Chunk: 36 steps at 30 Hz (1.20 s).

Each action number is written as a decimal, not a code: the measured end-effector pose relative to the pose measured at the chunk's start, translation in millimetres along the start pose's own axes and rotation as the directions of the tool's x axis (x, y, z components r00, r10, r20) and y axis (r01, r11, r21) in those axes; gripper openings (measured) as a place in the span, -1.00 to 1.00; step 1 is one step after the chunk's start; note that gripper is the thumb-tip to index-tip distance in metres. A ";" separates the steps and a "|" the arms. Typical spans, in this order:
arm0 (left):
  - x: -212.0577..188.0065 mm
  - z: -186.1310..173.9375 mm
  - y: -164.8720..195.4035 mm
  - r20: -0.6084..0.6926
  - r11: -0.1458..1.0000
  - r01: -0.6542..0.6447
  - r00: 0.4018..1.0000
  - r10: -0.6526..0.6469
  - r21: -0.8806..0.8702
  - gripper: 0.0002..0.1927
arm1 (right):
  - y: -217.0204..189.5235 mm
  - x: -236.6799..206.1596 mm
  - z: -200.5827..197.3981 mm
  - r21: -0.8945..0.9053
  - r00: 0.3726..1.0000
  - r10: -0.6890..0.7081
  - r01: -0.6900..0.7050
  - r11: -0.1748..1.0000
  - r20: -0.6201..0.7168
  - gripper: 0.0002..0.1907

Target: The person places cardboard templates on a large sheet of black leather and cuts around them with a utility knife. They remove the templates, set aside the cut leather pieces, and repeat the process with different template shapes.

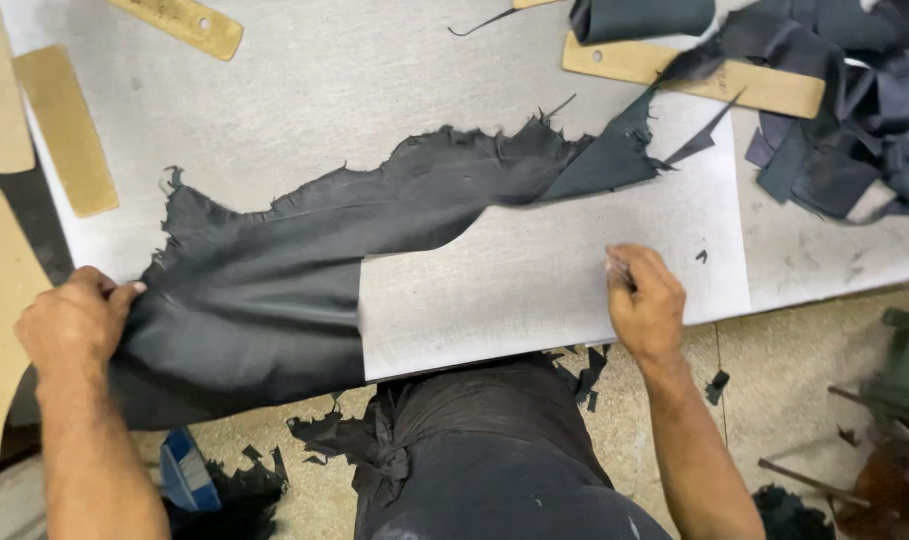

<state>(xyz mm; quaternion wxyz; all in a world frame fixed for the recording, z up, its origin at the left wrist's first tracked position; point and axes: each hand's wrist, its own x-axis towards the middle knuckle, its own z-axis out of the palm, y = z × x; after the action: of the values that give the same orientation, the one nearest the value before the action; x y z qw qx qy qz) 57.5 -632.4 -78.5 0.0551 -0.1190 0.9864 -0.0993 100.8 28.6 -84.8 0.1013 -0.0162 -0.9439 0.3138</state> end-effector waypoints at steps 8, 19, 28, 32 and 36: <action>-49.9 -26.2 184.6 -0.211 0.917 -0.273 0.953 0.217 -0.289 -0.46 | -23.1 165.7 6.9 -0.179 0.801 -0.454 0.549 0.816 0.390 -0.65; -60.9 -30.9 272.9 0.006 0.840 -0.325 0.932 0.363 -0.434 -0.09 | 37.7 61.1 -70.0 -0.413 0.675 0.172 0.213 0.886 0.718 -0.75; -15.8 -26.8 328.1 -0.107 0.725 -0.598 0.791 0.602 -0.342 0.08 | 33.1 128.4 -12.3 -0.368 0.956 0.277 -0.226 0.902 0.092 -0.47; -13.4 -25.6 326.3 -0.118 0.685 -0.619 0.769 0.629 -0.383 0.08 | 47.8 119.3 10.4 -0.301 0.962 0.273 -0.252 0.920 0.028 -0.57; -7.2 -21.7 320.3 -0.123 0.654 -0.657 0.735 0.667 -0.374 0.08 | 69.1 109.2 20.6 -0.390 0.983 0.172 -0.132 0.911 0.070 -0.78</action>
<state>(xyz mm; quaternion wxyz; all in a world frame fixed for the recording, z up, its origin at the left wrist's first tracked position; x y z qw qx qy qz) -10.1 -321.8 -123.6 0.0752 0.2386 0.9596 0.1292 -12.6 82.2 -122.3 0.0227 -0.0930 -0.9869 0.1302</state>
